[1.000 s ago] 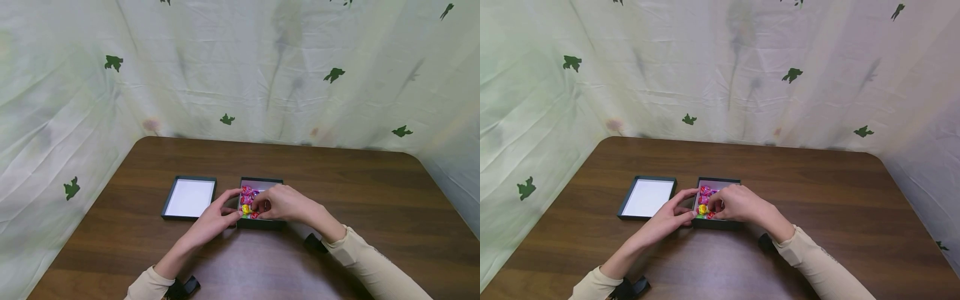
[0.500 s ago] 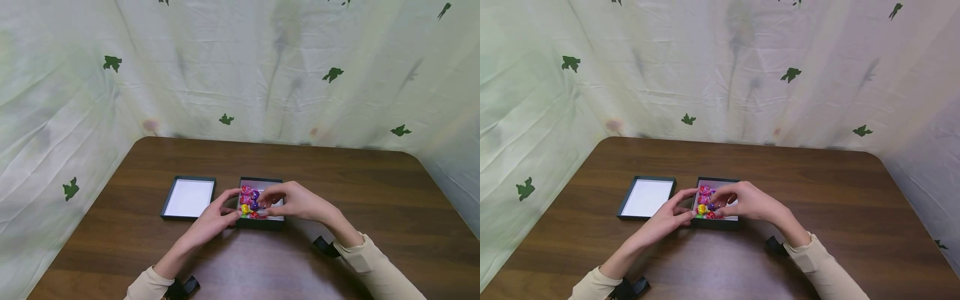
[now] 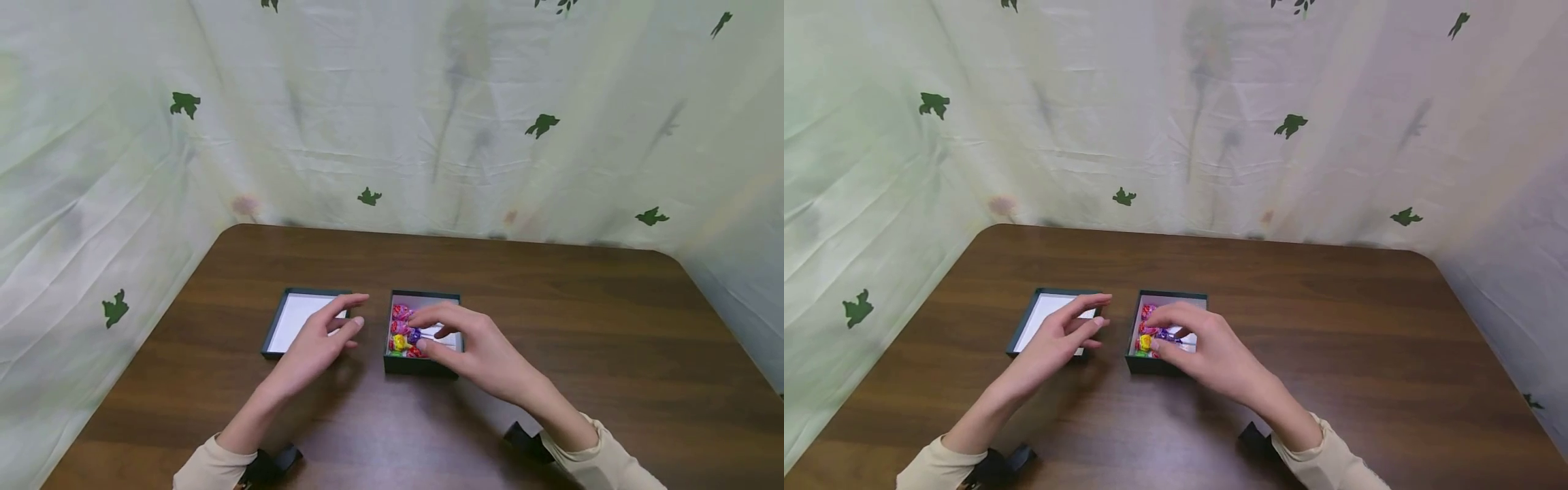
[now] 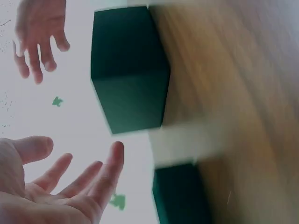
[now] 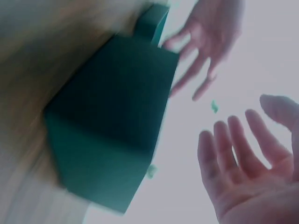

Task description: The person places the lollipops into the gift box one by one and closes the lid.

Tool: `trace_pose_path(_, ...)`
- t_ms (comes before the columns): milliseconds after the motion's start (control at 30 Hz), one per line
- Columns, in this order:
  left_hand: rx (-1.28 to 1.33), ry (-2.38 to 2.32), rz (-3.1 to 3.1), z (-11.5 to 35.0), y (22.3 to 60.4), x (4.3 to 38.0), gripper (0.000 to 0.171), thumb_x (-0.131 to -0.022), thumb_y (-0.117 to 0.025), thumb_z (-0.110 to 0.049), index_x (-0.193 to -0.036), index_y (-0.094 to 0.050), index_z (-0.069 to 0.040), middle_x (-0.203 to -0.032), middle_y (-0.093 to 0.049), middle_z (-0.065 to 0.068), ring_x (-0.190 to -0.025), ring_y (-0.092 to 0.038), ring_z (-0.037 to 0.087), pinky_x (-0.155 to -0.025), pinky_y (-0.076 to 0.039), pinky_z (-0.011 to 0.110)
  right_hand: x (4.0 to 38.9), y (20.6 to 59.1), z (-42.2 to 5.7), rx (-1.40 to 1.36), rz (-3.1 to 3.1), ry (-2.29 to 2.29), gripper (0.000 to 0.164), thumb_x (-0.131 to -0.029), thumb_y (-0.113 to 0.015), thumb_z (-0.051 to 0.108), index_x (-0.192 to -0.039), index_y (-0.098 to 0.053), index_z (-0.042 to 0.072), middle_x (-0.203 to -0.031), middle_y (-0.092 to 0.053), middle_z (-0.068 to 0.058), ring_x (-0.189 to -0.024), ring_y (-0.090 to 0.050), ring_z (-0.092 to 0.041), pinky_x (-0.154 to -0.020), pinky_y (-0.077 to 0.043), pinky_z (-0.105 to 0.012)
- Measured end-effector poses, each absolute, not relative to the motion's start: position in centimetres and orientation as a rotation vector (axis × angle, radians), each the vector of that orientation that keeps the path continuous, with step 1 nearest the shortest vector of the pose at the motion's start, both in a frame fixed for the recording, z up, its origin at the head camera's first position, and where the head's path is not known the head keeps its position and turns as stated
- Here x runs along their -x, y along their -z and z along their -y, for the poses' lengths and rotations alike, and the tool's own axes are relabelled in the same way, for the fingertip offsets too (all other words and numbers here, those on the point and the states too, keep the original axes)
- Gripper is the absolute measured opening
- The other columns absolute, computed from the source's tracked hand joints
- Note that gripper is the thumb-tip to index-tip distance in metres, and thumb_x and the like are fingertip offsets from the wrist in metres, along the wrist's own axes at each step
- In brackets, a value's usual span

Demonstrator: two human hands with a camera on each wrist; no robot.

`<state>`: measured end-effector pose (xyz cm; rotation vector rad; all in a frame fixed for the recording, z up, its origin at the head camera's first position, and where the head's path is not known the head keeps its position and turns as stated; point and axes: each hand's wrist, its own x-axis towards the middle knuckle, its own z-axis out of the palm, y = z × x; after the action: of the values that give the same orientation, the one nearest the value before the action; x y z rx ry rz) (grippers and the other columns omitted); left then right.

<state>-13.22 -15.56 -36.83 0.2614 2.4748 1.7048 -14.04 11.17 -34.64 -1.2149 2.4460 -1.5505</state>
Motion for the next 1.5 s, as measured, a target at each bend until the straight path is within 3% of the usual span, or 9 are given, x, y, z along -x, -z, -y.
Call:
trace_pose_path(267, -0.267, -1.464, -2.81, 20.0, 34.9, 12.6, 0.033, -0.101, -0.055, -0.021, -0.133, -0.058, -0.021, -0.135, -0.057, 0.005, -0.116, -0.06, 0.025, -0.091, -0.05, 0.047, 11.7, 34.7, -6.3, 1.062, -2.434, 1.679, 0.026, -0.095, -0.067, 0.026, -0.121, -0.065, 0.028, -0.116, -0.061, 0.017, -0.095, -0.062, -0.01, -0.083, -0.053, -0.033)
trace_pose_path(400, -0.168, -1.357, -2.886, 21.9, 35.1, 12.2, 0.033, -0.102, -0.048, -0.016, -0.133, -0.059, -0.016, -0.139, -0.053, 0.008, -0.124, -0.052, 0.03, -0.097, -0.044, 0.052, 10.8, 35.4, -3.9, 0.966, -2.405, 1.672, 0.035, -0.098, -0.061, 0.032, -0.132, -0.058, 0.025, -0.127, -0.058, 0.012, -0.103, -0.061, -0.009, -0.089, -0.051, -0.035)
trace_pose_path(567, -0.056, -1.296, -2.883, 24.3, 36.3, 12.4, 0.037, -0.103, -0.045, -0.018, -0.137, -0.054, -0.006, -0.151, -0.035, 0.018, -0.137, -0.035, 0.039, -0.104, -0.034, 0.059, 9.9, 36.1, -1.4, 0.764, -2.373, 1.531, 0.061, -0.099, -0.05, 0.052, -0.15, -0.038, 0.022, -0.149, -0.042, 0.004, -0.114, -0.06, -0.016, -0.097, -0.047, -0.039)
trace_pose_path(667, 0.027, -1.279, -2.859, 25.7, 37.2, 12.9, 0.041, -0.103, -0.045, -0.02, -0.14, -0.049, -0.004, -0.149, -0.036, 0.022, -0.132, -0.038, 0.041, -0.101, -0.036, 0.059, 9.9, 36.9, -0.2, 0.675, -2.347, 1.47, 0.073, -0.099, -0.046, 0.055, -0.156, -0.026, 0.014, -0.159, -0.028, -0.002, -0.128, -0.05, -0.021, -0.106, -0.038, -0.04)
trace_pose_path(767, 0.084, -1.299, -2.783, 27.0, 38.1, 13.1, 0.045, -0.103, -0.044, -0.02, -0.145, -0.041, -0.001, -0.143, -0.041, 0.025, -0.118, -0.048, 0.04, -0.093, -0.043, 0.052, 10.4, 38.0, 0.8, 0.611, -2.321, 1.465, 0.078, -0.099, -0.047, 0.052, -0.156, -0.02, 0.006, -0.161, -0.019, -0.009, -0.136, -0.04, -0.023, -0.111, -0.03, -0.041)
trace_pose_path(867, 0.093, -1.357, -2.686, 27.9, 38.8, 13.2, 0.049, -0.103, -0.044, -0.018, -0.147, -0.035, 0.002, -0.138, -0.044, 0.029, -0.106, -0.055, 0.036, -0.083, -0.049, 0.041, 10.8, 38.9, 1.5, 0.577, -2.275, 1.493, 0.078, -0.1, -0.049, 0.047, -0.155, -0.018, 0.001, -0.161, -0.018, -0.015, -0.136, -0.04, -0.027, -0.11, -0.031, -0.041)
trace_pose_path(1000, 0.056, -1.409, -2.591, 28.8, 39.3, 13.2, 0.051, -0.104, -0.044, -0.017, -0.148, -0.032, 0.005, -0.136, -0.045, 0.029, -0.107, -0.054, 0.033, -0.082, -0.05, 0.033, 11.2, 39.7, 2.1, 0.558, -2.213, 1.559, 0.075, -0.1, -0.052, 0.04, -0.155, -0.019, 0.002, -0.159, -0.024, -0.015, -0.134, -0.043, -0.03, -0.107, -0.036, -0.044)
trace_pose_path(1267, 0.063, -1.377, -2.478, 29.6, 39.2, 13.2, 0.053, -0.105, -0.043, -0.025, -0.15, -0.033, 0.003, -0.148, -0.032, 0.028, -0.116, -0.048, 0.035, -0.098, -0.04, 0.047, 11.6, 40.4, 2.8, 0.44, -2.117, 1.669, 0.065, -0.1, -0.055, 0.027, -0.154, -0.027, 0.005, -0.153, -0.035, -0.017, -0.133, -0.043, -0.03, -0.106, -0.037, -0.047)
trace_pose_path(1500, 0.145, -1.443, -2.458, 29.3, 39.2, 12.3, 0.055, -0.105, -0.045, -0.027, -0.15, -0.034, 0.001, -0.15, -0.032, 0.028, -0.118, -0.047, 0.036, -0.099, -0.039, 0.049, 11.3, 40.7, 2.8, 0.41, -2.077, 1.762, 0.063, -0.099, -0.058, 0.021, -0.152, -0.029, 0.003, -0.153, -0.033, -0.017, -0.133, -0.044, -0.031, -0.103, -0.041, -0.044)
